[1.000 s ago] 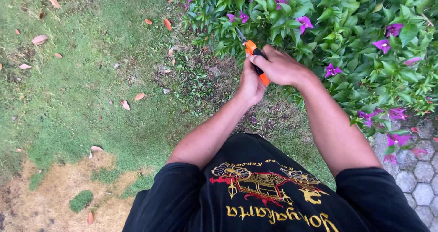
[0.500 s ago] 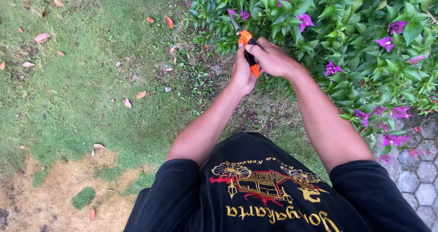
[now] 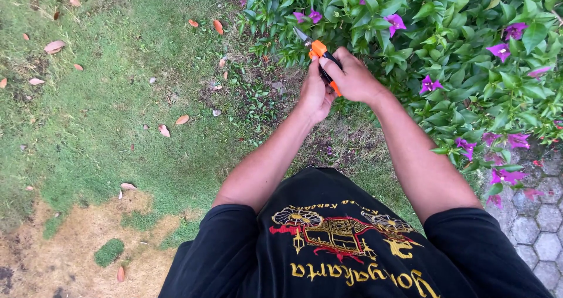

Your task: The person uses pruning shears to trim branches and leaves from a flowering bougainvillea bush. They repeatedly reach into the foliage, cut stems, and remove the trimmed pieces by hand.

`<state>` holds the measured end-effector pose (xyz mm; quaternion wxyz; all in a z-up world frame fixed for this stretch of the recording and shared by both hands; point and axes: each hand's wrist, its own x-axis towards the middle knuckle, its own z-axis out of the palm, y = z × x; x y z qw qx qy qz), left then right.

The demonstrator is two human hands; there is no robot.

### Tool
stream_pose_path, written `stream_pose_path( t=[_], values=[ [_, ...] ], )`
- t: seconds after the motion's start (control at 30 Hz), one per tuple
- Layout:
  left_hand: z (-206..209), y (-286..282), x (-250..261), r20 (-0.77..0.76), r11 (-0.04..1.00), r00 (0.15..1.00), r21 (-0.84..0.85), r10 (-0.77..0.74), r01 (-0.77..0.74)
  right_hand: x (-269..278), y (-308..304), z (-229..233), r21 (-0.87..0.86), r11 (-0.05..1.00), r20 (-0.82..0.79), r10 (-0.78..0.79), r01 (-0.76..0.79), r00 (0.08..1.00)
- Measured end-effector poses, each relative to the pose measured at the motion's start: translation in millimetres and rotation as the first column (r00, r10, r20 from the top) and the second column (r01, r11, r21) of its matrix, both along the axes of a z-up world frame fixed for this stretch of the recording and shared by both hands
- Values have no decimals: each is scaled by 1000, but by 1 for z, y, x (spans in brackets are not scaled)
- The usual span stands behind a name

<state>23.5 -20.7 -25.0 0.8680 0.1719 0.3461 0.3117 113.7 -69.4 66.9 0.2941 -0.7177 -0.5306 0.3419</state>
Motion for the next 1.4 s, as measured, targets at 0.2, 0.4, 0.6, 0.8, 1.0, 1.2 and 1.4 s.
stream_pose_path(
  t=[0.2, 0.4, 0.6, 0.8, 1.0, 1.2, 1.4],
  values=[
    [-28, -8, -5, -17, 999, 1000, 49, 2, -1, -1, -5, -27, 73, 997, 7, 40, -40, 999],
    [34, -35, -39, -131, 961, 979, 247, 158, -123, -26, -14, 18, -90, 986, -273, 114, -144, 955],
    [55, -40, -57, -171, 900, 983, 436, 73, 9, -48, -35, 55, -84, 994, -430, 30, -73, 903],
    [70, -35, -63, -222, 801, 971, 563, -91, 203, -67, -56, 85, 3, 995, -486, -82, 95, 870],
    [64, -30, -44, -159, 766, 957, 574, -242, 289, -57, -64, 67, 25, 972, -410, -203, 233, 889],
    [52, -35, -26, 14, 866, 964, 442, -267, 234, -44, -65, 52, -20, 939, -317, -331, 343, 889],
    [50, -36, -20, -29, 880, 968, 411, -249, 239, -45, -66, 54, -17, 923, -323, -368, 384, 872]
  ],
)
